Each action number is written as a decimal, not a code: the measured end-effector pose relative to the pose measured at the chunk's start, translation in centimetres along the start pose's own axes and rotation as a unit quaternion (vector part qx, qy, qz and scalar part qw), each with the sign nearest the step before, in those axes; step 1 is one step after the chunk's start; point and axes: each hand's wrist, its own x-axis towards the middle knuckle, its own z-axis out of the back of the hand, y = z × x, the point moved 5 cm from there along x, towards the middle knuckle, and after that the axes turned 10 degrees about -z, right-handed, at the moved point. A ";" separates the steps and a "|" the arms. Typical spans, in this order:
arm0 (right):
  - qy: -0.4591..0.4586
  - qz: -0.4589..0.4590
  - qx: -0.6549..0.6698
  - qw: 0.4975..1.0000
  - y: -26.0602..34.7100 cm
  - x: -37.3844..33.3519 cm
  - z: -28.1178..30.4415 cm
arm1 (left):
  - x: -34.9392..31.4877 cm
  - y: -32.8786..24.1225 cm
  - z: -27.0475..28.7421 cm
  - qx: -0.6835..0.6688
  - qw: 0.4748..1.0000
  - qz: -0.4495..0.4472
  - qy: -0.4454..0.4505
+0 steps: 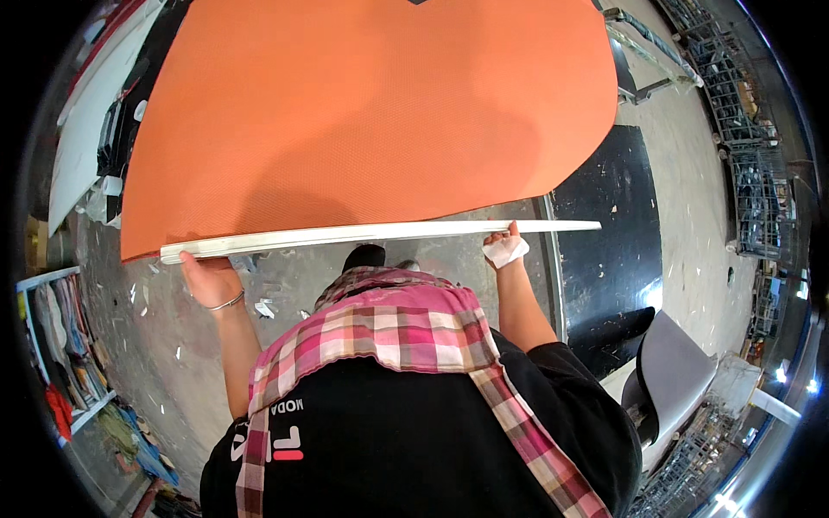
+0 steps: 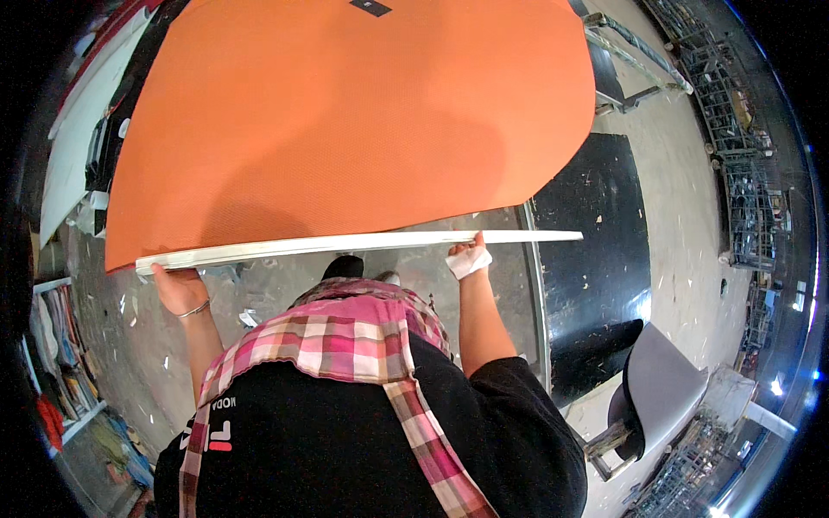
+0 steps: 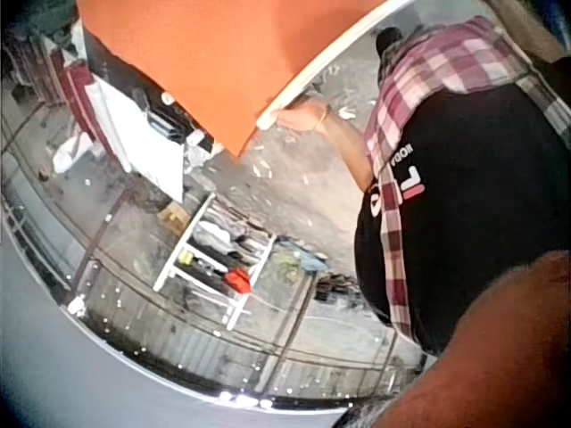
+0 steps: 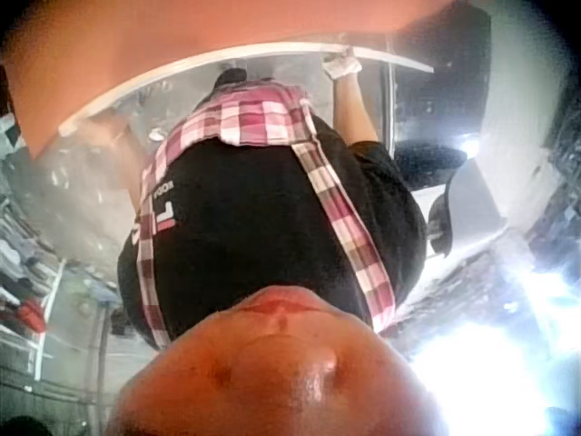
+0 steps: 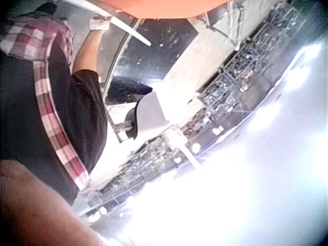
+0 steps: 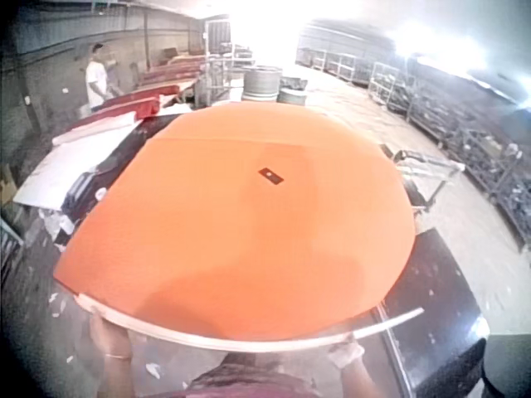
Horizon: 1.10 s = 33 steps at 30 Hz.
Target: The person wipes a large orange mat surface with a cloth, then rolls up several circular mats featuring animal designs and secures them with adhesive tape.
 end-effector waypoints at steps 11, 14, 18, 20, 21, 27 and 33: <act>0.088 -0.083 0.045 0.992 -4.3 1.5 -1.1 | 0.4 -1.0 -3.3 0.023 0.988 0.060 -0.138; 0.126 -0.064 0.128 0.982 -4.1 1.9 -2.8 | 0.5 -1.3 -3.3 0.011 0.989 0.056 -0.140; 0.193 0.008 0.142 0.971 -3.8 -0.2 -4.7 | 0.8 -1.5 -4.0 0.038 0.989 0.038 -0.137; 0.197 0.067 0.122 0.970 -2.8 -1.7 -3.7 | 1.2 -1.5 -3.6 0.042 0.991 0.030 -0.126; 0.223 0.110 0.089 0.964 -2.2 -2.7 -3.2 | 1.0 -1.5 -3.5 0.029 0.990 0.045 -0.127; 0.095 0.279 0.080 0.952 4.2 -9.8 -1.9 | 0.4 -0.1 -1.0 0.050 0.980 0.112 -0.156; 0.106 0.310 0.095 0.940 13.0 -13.4 -1.2 | 0.5 1.1 -0.6 0.060 0.974 0.146 -0.162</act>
